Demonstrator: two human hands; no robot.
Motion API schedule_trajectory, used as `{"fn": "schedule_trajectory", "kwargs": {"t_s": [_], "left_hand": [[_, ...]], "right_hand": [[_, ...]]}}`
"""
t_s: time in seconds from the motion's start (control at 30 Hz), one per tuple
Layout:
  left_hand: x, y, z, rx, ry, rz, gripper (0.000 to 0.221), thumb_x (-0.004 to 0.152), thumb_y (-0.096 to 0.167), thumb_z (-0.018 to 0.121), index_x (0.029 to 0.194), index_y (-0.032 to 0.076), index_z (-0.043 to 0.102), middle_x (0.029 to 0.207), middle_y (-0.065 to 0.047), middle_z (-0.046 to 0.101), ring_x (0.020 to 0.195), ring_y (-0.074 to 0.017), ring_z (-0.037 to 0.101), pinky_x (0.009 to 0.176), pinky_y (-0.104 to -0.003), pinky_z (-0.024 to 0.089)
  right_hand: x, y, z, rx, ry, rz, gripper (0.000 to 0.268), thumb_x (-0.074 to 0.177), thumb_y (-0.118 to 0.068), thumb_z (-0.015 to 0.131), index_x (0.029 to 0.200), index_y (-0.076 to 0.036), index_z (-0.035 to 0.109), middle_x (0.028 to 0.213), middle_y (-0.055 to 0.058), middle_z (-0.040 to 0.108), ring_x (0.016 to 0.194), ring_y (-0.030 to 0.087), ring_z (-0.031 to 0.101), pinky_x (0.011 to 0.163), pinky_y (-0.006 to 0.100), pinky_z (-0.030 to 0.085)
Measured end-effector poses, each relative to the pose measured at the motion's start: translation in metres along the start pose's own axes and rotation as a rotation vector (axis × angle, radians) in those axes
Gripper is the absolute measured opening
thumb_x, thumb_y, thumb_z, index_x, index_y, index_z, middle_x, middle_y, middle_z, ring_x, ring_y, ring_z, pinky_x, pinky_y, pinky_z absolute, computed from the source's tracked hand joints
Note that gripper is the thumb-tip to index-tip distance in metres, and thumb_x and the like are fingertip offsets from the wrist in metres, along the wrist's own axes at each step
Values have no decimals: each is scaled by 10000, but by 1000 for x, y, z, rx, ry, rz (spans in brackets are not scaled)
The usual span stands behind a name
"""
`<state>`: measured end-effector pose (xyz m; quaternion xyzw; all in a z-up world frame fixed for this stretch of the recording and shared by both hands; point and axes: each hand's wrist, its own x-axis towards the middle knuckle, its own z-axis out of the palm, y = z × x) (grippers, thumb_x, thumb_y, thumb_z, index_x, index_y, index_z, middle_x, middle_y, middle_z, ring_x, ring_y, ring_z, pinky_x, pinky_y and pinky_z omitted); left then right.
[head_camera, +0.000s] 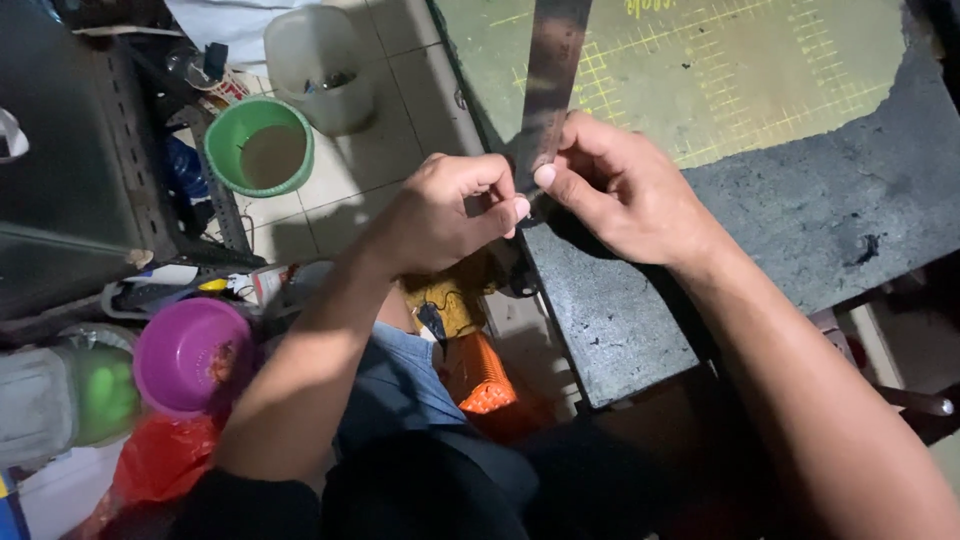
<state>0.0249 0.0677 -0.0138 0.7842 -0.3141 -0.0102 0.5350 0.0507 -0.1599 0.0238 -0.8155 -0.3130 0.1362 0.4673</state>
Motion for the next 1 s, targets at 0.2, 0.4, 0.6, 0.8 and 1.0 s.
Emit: {"fn": "schedule_trajectory", "kwargs": {"t_s": [0.2, 0.4, 0.6, 0.8, 1.0], "left_hand": [[-3, -6, 6, 35, 42, 64, 221, 1018, 194, 602, 816, 108, 569, 689, 37, 555, 596, -118, 493, 662, -302, 424], [1, -10, 3, -136, 13, -112, 151, 931, 159, 615, 806, 77, 636, 630, -77, 665, 604, -158, 594, 609, -299, 491], [4, -4, 9, -283, 25, -239, 106, 939, 84, 567, 849, 74, 624, 645, -42, 670, 645, -132, 631, 660, -261, 510], [13, 20, -12, -55, 87, -268, 195, 950, 129, 579, 766, 139, 515, 636, 54, 502, 611, -70, 437, 577, -274, 375], [0, 27, -19, 118, 118, -24, 145, 1033, 117, 455, 901, 80, 502, 683, 8, 442, 609, -132, 415, 581, -296, 324]], "right_hand": [[0, -2, -2, 3, -29, -49, 101, 1087, -210, 563, 1087, -118, 604, 797, -52, 480, 651, 72, 404, 562, 231, 346], [3, 12, 3, 94, 36, -47, 12, 1035, -42, 636, 1027, -49, 629, 664, 60, 564, 632, 130, 508, 607, 292, 474], [6, 7, 5, 181, 110, -14, 91, 1038, 9, 621, 980, -43, 575, 702, 8, 600, 676, 107, 591, 664, 265, 491], [12, -21, -11, 188, 16, 172, 107, 1047, -143, 631, 986, -85, 566, 809, 32, 696, 755, 136, 719, 707, 259, 664], [23, -99, -13, -552, -72, 749, 387, 1075, -457, 565, 1151, -137, 769, 861, 188, 811, 360, 200, 504, 387, 320, 502]]}}
